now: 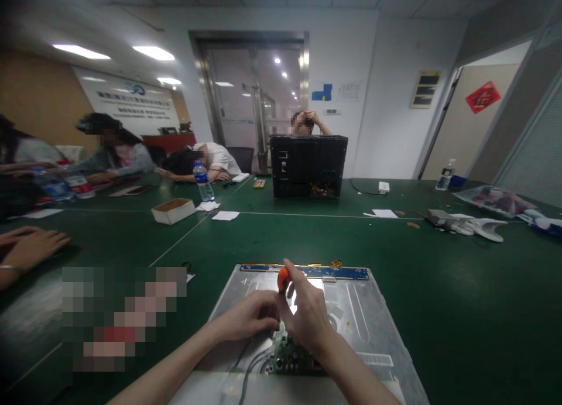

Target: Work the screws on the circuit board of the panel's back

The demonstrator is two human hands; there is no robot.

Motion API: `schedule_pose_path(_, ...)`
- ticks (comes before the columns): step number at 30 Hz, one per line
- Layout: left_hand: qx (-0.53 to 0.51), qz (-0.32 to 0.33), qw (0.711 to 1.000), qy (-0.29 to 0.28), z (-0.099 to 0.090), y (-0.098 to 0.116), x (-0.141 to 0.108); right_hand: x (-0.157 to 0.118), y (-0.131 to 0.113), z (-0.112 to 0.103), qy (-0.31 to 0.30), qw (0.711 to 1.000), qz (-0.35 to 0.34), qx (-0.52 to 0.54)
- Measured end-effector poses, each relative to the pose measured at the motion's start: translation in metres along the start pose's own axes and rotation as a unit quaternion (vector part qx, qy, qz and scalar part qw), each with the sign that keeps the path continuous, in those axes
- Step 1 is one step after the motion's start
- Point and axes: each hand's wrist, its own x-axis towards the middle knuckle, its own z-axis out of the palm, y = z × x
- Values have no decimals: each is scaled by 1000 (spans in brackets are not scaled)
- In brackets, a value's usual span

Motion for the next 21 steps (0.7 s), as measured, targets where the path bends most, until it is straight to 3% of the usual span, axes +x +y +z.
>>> schedule_pose_path(5,-17,19,1000,-19,-1,2,1,-3,1,1,-6,1000,13,5)
schedule_pose_path(13,-21,8,1000,-8,0,2,0,1,1,1,3,1000,-19,-12)
schedule_pose_path(21,-20,25,999,-7,0,2,-1,0,1,0,4,1000,-4,-7)
